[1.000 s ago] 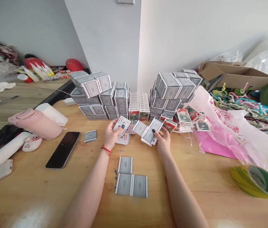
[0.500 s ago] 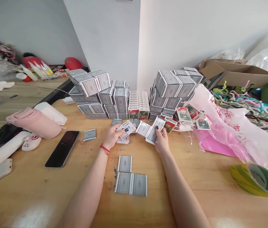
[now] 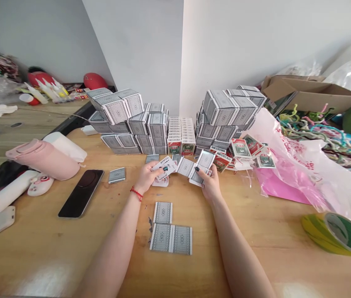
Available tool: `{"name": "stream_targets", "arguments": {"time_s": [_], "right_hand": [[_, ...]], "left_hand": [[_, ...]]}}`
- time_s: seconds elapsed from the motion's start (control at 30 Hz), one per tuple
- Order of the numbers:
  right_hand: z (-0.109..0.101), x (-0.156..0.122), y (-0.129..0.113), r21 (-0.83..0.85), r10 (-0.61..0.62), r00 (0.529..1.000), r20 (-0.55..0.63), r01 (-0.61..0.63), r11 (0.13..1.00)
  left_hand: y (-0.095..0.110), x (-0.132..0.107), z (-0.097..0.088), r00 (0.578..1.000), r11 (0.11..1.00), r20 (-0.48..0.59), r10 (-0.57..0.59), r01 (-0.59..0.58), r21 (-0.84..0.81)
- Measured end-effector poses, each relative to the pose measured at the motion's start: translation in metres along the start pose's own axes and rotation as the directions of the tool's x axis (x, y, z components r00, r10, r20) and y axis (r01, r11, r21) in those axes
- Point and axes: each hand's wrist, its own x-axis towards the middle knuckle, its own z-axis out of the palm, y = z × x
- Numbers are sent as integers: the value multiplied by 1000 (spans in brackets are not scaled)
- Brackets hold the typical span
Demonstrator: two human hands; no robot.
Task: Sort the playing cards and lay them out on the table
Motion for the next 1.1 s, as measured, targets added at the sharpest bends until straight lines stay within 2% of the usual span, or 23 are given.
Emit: {"name": "stream_targets", "arguments": {"time_s": [0.17, 0.23, 0.27, 0.3, 0.33, 0.4, 0.43, 0.47, 0.5, 0.53, 0.67, 0.73, 0.83, 0.9, 1.0, 1.1], "right_hand": [[-3, 3, 2, 0, -23, 1000, -8, 23, 1000], [-4, 4, 3, 7, -31, 999, -14, 31, 999], [-4, 4, 3, 13, -31, 999, -14, 31, 999], [-4, 4, 3, 19, -29, 999, -13, 29, 999], [-4, 4, 3, 26, -26, 1000, -13, 27, 999], [-4, 4, 3, 34, -21, 1000, -9, 22, 999], [-4, 4, 3, 34, -22, 1000, -5, 22, 999], [-4, 4, 2, 32, -26, 1000, -3, 26, 999], [-4, 4, 2, 29, -28, 1000, -1, 28, 999], [-4, 4, 2, 25, -27, 1000, 2, 26, 999], [-4, 5, 2, 41, -13, 1000, 0, 13, 999], [-4, 5, 2, 59, -12, 1000, -10, 12, 998], [-4, 5, 2, 68, -11, 1000, -18, 12, 998], [-4, 5, 2, 66, -10, 1000, -13, 11, 998], [-5, 5, 3, 82, 3, 1000, 0, -3, 997], [-5, 5, 4, 99, 21, 1000, 13, -22, 995]], "left_hand": [[2, -3, -2, 999, 997, -14, 41, -41, -63], [5, -8, -6, 996, 992, 91, 17, -6, -127], [7, -11, -9, 979, 989, 202, -20, 49, -138], [9, -14, -11, 943, 987, 326, -68, 113, -118], [12, -17, -13, 888, 982, 443, -127, 174, -69], [16, -20, -16, 757, 967, 609, -239, 243, 78], [18, -21, -16, 699, 957, 656, -285, 248, 151], [19, -21, -15, 661, 949, 682, -314, 236, 208], [20, -21, -14, 651, 947, 689, -320, 211, 241], [20, -20, -13, 665, 951, 681, -305, 182, 249], [14, -16, -10, 787, 974, 579, -215, 125, 191], [8, -12, -10, 814, 975, 539, -215, 150, 163], [-3, -6, -10, 903, 989, 405, -141, 147, 17], [-9, -1, -9, 946, 993, 309, -98, 112, -30], [-13, 5, -7, 982, 997, 186, -45, 55, -48], [-15, 7, -5, 992, 999, 120, -32, 36, -34]]}}
